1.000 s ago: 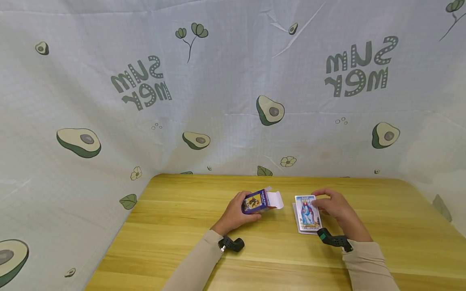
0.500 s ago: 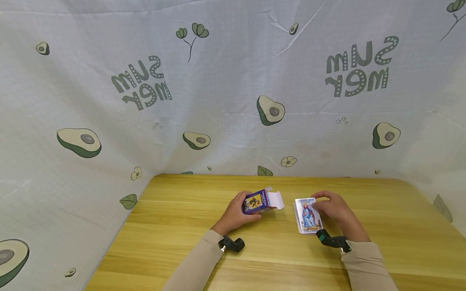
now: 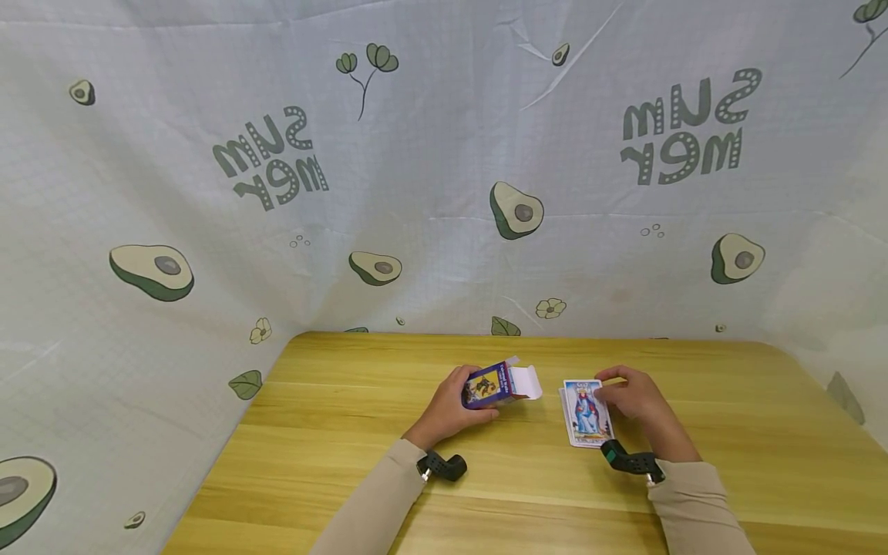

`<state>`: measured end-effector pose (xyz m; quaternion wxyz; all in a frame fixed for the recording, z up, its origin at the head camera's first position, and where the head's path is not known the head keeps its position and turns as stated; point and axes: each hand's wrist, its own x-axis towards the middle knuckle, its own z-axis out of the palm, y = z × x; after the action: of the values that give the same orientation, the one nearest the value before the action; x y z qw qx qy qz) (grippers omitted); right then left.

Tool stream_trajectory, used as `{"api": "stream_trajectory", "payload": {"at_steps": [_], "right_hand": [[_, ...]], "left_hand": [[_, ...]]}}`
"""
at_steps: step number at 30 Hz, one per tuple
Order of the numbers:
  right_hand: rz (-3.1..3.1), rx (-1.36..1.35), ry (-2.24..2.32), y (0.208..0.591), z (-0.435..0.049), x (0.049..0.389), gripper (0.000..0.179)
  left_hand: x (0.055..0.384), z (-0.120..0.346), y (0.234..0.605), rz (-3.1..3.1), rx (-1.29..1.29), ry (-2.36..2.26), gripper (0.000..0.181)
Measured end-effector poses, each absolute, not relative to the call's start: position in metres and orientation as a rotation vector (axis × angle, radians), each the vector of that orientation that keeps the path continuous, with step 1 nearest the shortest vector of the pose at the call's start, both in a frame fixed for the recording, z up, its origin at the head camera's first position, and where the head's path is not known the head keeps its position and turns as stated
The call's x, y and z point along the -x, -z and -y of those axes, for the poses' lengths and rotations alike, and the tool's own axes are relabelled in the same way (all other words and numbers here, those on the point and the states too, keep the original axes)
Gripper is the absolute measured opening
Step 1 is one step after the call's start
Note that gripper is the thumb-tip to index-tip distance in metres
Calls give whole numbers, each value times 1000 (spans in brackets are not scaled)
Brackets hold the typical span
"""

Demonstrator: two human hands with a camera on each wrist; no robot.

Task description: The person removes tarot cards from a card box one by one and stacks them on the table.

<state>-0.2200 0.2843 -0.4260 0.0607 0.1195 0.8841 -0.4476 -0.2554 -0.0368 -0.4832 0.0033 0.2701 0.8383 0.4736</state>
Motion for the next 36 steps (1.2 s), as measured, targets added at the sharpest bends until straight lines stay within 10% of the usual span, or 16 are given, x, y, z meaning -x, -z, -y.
{"api": "stream_trajectory", "payload": {"at_steps": [36], "right_hand": [[-2768,-355,1205,430,-275,217,34]], "left_hand": [[255,37,483,-2610,-881,-1513,67]]}}
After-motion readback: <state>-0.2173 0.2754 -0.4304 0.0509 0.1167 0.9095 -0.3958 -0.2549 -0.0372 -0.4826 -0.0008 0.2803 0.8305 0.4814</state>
